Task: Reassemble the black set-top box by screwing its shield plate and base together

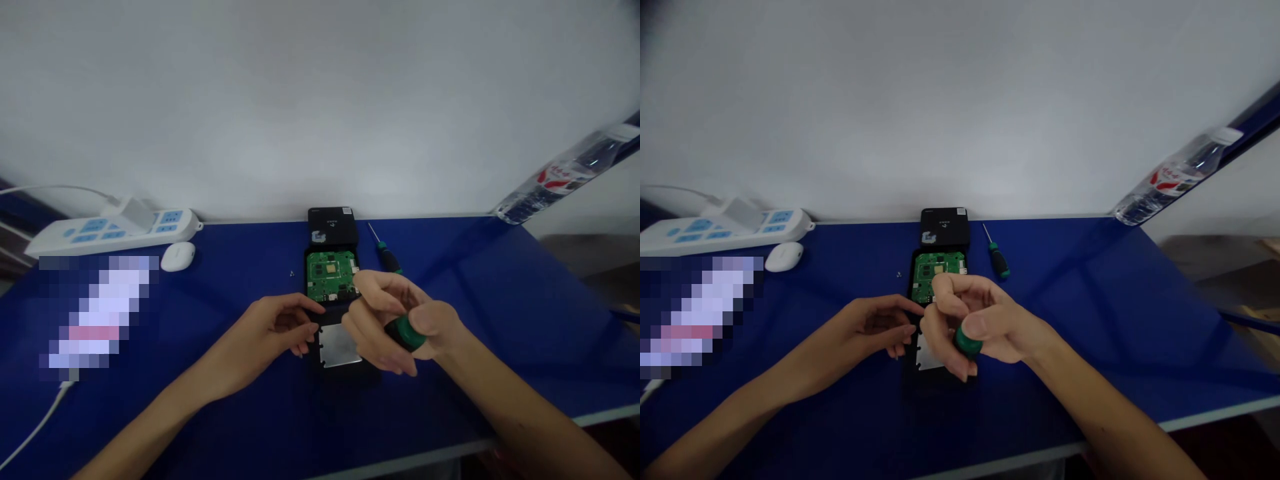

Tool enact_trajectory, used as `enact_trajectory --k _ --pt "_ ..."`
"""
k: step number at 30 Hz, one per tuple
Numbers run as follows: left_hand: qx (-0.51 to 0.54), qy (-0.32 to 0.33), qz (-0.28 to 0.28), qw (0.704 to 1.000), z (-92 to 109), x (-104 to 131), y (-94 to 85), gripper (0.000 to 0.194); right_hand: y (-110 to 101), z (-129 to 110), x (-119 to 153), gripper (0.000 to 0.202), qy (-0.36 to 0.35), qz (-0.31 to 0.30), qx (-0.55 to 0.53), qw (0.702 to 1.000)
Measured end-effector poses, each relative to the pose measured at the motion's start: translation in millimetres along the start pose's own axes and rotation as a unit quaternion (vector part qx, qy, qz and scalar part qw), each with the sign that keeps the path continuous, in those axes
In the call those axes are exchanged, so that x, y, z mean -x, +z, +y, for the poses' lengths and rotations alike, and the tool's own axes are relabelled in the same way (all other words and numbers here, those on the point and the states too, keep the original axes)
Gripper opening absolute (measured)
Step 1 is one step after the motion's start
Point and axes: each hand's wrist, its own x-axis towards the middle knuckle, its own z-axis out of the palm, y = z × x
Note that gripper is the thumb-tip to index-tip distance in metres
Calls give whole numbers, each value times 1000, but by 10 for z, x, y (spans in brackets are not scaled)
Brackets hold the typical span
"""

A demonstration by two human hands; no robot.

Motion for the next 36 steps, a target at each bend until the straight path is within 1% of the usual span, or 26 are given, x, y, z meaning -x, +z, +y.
enact_trajectory --k 4,7,11,15,19,23,26,31,33,36 --pt "-10 0 -2 1000 7 -2 -2 37 -35 32 11 39 7 -3 -20 1000" --pt "-13 1 -4 1000 10 -10 -6 36 -38 54 14 44 8 18 -44 999" --pt "-6 0 -6 1000 9 -13 -10 37 -12 45 20 47 6 28 -54 998" --pt "-5 -1 -8 1000 8 -3 -13 36 6 -6 29 42 10 32 -36 999" --pt "-14 -2 -8 1000 -4 8 -22 36 18 -59 4 38 28 16 -5 999" --pt "-20 0 -5 1000 3 16 -22 36 39 -66 -42 53 -3 -4 30 1000" --pt "-21 -3 -2 1000 28 16 -10 37 44 -51 -57 46 -8 2 43 999" --pt "-19 -3 -2 1000 54 0 4 42 30 -32 -23 33 31 16 20 999" --pt "-21 0 -3 1000 47 -7 1 41 29 -21 -2 33 33 26 0 999" --pt "-24 4 -4 1000 28 -7 -8 37 26 -1 13 40 29 38 -28 998"
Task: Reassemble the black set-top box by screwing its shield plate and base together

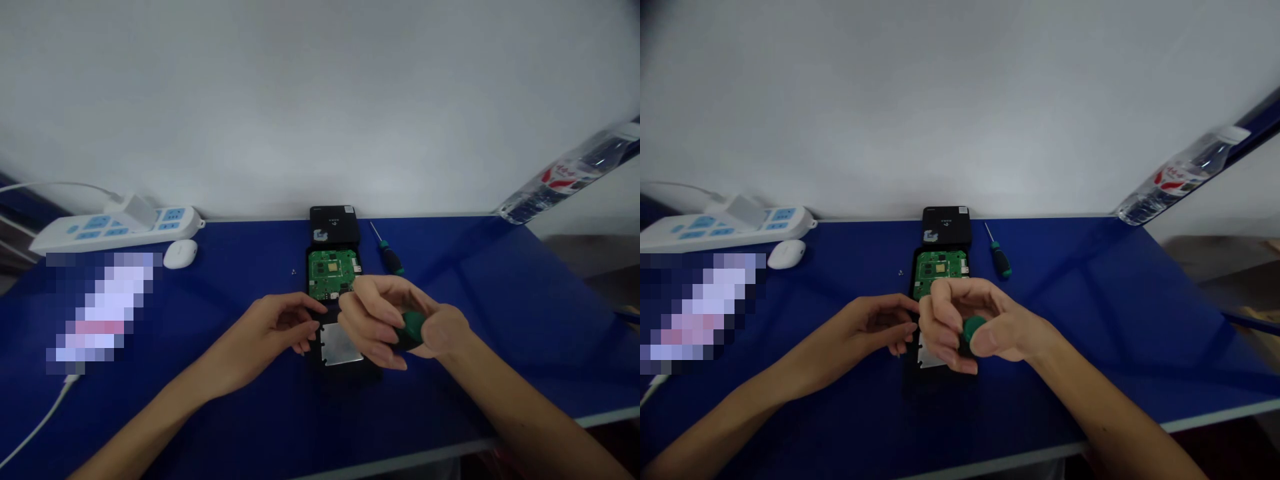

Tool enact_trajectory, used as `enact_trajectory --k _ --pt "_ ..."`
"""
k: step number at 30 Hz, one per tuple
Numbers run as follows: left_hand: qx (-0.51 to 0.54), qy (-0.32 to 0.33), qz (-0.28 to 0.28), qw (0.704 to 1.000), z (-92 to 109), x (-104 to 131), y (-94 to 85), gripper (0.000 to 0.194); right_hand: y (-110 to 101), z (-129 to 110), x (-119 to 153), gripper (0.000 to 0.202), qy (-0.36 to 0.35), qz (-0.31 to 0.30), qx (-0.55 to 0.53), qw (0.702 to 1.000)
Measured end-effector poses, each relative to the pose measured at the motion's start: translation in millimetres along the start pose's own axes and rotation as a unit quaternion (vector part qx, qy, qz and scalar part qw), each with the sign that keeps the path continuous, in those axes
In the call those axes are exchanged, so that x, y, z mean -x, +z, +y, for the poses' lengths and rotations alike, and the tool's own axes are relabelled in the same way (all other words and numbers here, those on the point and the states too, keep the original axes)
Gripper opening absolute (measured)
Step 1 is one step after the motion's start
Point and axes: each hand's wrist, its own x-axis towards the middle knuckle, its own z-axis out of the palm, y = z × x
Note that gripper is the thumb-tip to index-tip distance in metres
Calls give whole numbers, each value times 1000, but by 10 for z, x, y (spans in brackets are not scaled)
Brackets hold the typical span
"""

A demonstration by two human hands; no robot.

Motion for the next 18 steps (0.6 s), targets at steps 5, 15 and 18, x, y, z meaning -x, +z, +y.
enact_trajectory --k 5,15,18 --pt "-3 1 -8 1000 -5 15 -9 34 -46 32 3 50 -15 -23 -13 1000" --pt "-10 -2 -2 1000 10 21 -1 34 5 -22 -28 35 -20 -47 32 998" --pt "-5 -3 -2 1000 15 28 3 35 27 -36 -38 28 -26 -50 34 998"
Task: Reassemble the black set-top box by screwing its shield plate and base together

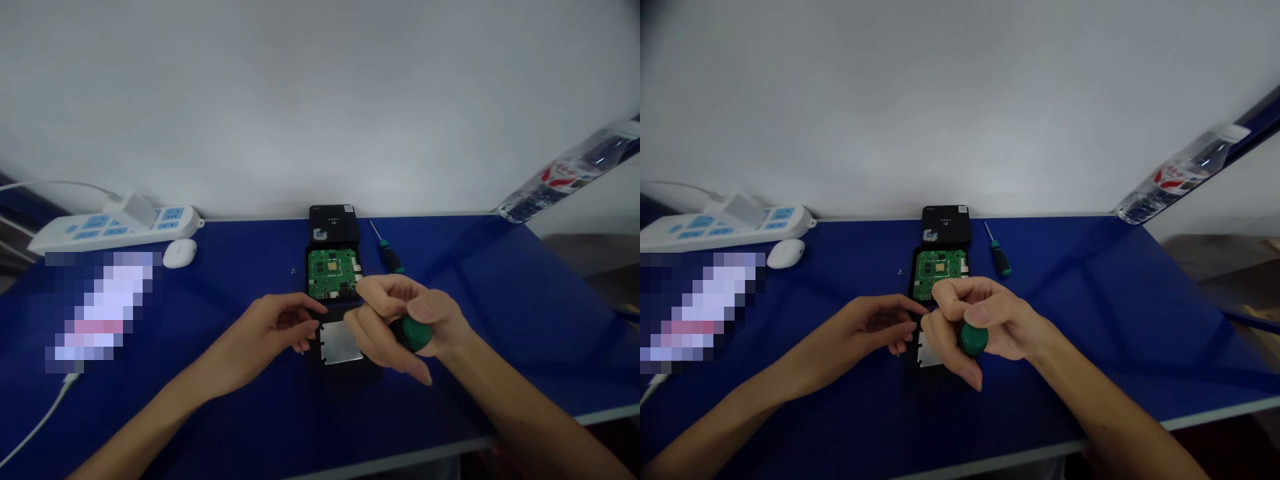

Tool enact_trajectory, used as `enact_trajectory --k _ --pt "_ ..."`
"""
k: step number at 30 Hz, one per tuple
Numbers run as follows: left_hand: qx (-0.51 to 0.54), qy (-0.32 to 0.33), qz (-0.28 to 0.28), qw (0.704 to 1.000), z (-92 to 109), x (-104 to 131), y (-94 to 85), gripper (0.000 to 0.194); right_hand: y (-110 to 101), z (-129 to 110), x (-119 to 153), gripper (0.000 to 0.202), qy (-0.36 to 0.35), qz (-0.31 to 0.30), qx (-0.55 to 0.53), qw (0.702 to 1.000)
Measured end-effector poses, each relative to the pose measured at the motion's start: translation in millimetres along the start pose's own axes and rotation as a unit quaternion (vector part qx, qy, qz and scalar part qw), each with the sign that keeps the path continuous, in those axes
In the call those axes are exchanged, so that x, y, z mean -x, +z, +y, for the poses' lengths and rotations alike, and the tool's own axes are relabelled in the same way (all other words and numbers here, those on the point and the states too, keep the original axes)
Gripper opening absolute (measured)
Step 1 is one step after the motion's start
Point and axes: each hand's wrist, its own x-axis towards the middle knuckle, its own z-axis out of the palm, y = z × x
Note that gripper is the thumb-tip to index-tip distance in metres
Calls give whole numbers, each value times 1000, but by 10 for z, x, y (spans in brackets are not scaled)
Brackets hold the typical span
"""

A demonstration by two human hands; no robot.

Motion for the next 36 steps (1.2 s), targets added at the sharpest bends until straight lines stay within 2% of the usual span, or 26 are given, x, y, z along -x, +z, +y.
enact_trajectory --k 5,8,12,20,25,28,30,36 --pt "-8 -1 -1 1000 21 1 11 38 -61 36 50 28 7 3 -3 1000" --pt "-9 1 0 1000 22 -10 10 39 -96 73 87 37 17 2 -19 1000" --pt "-8 8 -2 1000 13 -17 6 36 -90 95 97 42 15 32 -41 999" --pt "-10 7 -3 1000 -12 -24 2 33 -47 34 102 47 7 64 -7 998" --pt "-9 7 3 1000 -16 -21 -3 31 -43 -22 117 39 38 47 27 998" --pt "1 7 4 1000 -26 -15 2 32 -44 -20 76 56 38 -27 18 999" --pt "5 5 8 1000 -34 -15 8 33 -33 -15 39 59 28 -69 13 997" --pt "-2 12 8 1000 -33 -7 12 33 17 -31 11 39 40 -16 44 998"
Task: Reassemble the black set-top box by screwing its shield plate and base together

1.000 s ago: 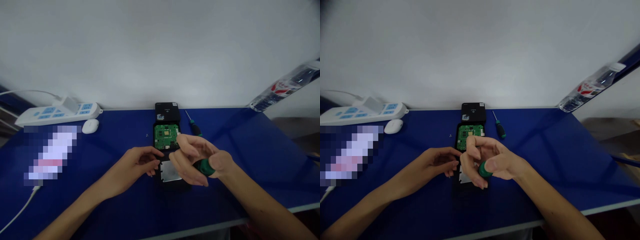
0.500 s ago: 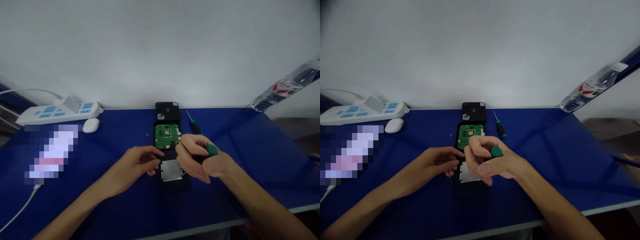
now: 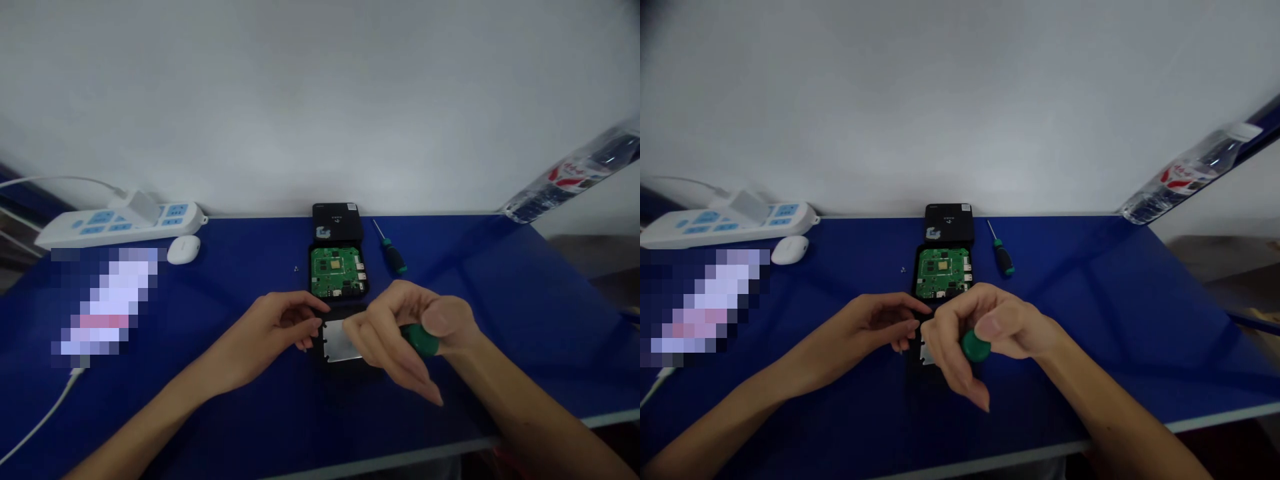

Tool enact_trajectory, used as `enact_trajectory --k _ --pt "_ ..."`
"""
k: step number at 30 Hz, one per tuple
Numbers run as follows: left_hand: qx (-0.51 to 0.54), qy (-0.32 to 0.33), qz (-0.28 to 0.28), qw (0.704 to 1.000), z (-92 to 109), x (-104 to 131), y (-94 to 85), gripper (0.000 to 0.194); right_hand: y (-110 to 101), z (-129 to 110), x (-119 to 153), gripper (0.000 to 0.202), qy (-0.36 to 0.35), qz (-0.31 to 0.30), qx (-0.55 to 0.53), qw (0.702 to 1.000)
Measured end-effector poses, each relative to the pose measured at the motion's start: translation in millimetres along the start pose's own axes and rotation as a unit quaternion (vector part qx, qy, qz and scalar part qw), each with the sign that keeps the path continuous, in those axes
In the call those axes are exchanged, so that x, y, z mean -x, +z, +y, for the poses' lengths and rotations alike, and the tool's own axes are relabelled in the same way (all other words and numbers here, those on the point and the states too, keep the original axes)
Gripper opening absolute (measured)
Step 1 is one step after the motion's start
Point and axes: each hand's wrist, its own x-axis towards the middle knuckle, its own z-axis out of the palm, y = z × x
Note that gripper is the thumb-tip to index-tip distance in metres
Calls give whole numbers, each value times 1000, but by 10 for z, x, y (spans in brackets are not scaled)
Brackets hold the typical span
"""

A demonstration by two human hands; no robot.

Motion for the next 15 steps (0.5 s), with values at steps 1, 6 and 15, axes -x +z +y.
enact_trajectory --k 1,6,15 --pt "-3 1 -1 1000 4 1 -1 34 -6 7 10 38 0 2 -7 1000" --pt "-5 0 -3 1000 20 -5 0 34 -64 105 57 28 -9 -11 -49 999" --pt "3 -4 -6 1000 10 -6 1 35 -50 135 63 48 29 -4 -79 996"
